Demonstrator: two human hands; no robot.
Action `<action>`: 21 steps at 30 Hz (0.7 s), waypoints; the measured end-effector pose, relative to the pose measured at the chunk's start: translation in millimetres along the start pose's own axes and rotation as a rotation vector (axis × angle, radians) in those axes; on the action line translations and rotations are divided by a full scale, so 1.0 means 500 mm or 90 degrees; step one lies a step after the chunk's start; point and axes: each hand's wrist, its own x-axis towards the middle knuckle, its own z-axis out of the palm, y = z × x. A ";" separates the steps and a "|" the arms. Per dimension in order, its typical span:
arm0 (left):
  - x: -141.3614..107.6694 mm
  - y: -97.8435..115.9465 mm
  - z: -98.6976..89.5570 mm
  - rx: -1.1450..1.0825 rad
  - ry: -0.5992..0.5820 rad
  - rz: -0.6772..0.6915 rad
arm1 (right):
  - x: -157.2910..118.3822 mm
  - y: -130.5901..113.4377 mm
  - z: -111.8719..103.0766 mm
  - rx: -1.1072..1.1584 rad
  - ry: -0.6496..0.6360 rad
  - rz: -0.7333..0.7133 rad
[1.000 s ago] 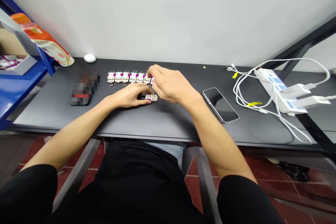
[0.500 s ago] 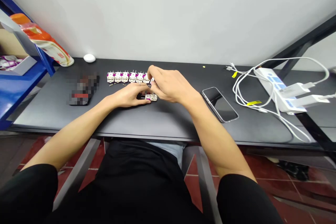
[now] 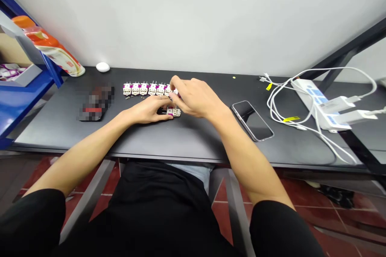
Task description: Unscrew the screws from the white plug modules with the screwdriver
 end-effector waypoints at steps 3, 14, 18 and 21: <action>-0.001 0.000 0.000 0.007 0.007 0.001 | 0.002 0.000 0.000 -0.025 -0.021 0.030; 0.000 0.002 -0.002 -0.002 0.003 0.003 | 0.002 0.005 0.003 0.001 0.002 0.000; -0.001 0.005 -0.004 -0.004 0.007 0.005 | 0.003 0.002 0.001 -0.006 -0.008 0.012; 0.000 0.006 -0.005 -0.004 0.004 0.004 | 0.002 0.001 0.001 0.030 0.003 -0.019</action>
